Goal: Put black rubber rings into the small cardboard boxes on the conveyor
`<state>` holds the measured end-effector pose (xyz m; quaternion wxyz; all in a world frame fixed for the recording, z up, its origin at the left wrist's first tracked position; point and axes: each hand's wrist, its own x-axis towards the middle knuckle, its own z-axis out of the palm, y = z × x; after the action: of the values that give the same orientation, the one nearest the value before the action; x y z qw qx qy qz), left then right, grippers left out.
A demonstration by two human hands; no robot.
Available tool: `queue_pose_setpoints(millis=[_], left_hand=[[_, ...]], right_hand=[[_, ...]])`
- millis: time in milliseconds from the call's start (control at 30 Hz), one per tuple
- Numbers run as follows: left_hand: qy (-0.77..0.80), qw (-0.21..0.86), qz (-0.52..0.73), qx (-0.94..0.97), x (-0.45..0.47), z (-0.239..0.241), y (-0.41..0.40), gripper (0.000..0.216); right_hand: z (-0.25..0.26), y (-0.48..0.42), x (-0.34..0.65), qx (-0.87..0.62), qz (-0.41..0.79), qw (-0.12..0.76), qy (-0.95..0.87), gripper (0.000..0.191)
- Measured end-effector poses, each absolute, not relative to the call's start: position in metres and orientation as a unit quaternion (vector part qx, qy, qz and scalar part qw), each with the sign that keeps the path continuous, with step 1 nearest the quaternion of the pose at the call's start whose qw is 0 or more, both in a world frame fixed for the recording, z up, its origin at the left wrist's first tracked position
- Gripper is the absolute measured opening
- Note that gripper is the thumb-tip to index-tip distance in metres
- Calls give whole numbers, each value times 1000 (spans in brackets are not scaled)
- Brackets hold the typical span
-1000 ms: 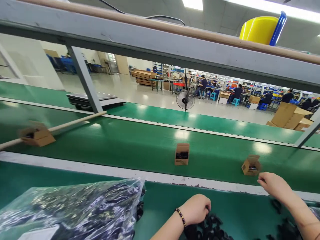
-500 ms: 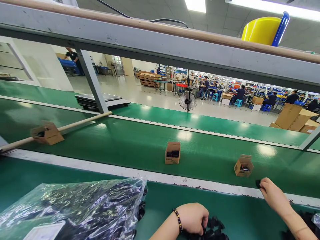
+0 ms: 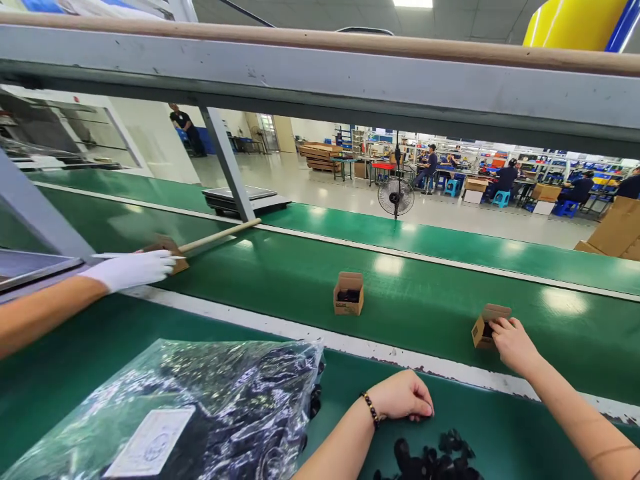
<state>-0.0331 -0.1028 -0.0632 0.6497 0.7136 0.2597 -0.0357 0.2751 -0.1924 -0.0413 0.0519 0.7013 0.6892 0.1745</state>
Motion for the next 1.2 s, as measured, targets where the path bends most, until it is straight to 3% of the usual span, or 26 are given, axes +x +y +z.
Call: queue_pose_setpoints(millis=[133,267,367,467,700,833,1000,1200], left_hand=[[209,586,-106,776,-36,-47,-110,9],[174,396,-165,886,-32,-39,-126,16],[177,286,-161,928,-27,-38,-139,12],[178,246,-129,944,-26,-35,-145,15],[273,309,-16,911,-39,-9,-127,22],[334,368,117,860,-32,-2,-113,21],[362,310,295,828,21,1,-85,18],[426,301,312,794,73,-14,-44,18]], right_hand=[[-40,-185,268,699,187,45,689,28],[-48,-177,265,698,181,40,692,28],[-60,-172,260,702,172,33,691,31],[-69,-167,252,707,166,25,687,35],[-75,-150,223,711,190,-7,677,37],[-79,-139,206,713,206,-28,670,35],[-84,-127,186,708,220,-48,670,33],[-82,-116,166,694,234,-67,678,36]])
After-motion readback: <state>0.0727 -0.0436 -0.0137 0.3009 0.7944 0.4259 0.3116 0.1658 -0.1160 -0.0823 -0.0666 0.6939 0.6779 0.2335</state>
